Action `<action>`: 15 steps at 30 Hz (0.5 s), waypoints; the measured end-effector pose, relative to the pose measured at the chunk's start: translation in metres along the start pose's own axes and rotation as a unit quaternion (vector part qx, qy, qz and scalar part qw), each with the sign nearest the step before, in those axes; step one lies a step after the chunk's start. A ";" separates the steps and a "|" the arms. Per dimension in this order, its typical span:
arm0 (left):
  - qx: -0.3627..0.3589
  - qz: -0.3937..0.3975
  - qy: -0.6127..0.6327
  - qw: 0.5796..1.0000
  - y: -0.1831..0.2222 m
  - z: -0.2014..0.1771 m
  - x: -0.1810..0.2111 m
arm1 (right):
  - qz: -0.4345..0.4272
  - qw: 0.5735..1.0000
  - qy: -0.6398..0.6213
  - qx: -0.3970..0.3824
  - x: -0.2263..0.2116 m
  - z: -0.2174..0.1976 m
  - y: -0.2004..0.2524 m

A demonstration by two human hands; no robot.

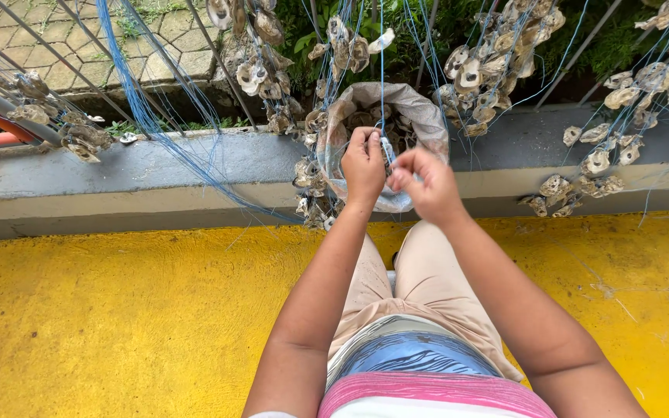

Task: Stringing empty oyster shells onto blue twine for aquaculture use.

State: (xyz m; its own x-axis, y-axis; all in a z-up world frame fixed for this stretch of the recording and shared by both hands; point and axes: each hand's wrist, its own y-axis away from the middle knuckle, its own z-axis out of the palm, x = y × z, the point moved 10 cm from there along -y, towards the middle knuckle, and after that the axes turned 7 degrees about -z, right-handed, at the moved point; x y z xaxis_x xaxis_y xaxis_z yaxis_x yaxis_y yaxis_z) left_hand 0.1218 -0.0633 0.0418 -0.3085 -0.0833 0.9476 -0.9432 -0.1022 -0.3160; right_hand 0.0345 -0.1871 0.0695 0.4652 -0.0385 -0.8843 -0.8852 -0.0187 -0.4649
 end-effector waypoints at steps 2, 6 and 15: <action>0.011 0.005 0.005 1.000 -0.003 0.000 -0.010 | 0.057 0.992 0.114 0.008 -0.016 0.008 0.020; 0.028 0.043 -0.009 0.999 0.001 0.002 -0.008 | 0.178 0.930 0.321 0.003 -0.028 -0.003 0.048; 0.004 -0.056 -0.009 0.998 -0.013 0.000 -0.034 | -0.084 0.992 0.038 -0.085 -0.035 0.009 0.060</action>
State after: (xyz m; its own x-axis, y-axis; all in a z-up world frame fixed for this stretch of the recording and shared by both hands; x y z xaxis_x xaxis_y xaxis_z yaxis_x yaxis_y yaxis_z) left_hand 0.1451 -0.0595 0.0134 -0.1982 -0.0889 0.9761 -0.9707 -0.1201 -0.2081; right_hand -0.0347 -0.1779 0.0727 0.6106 -0.0953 -0.7862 -0.7856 -0.1991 -0.5859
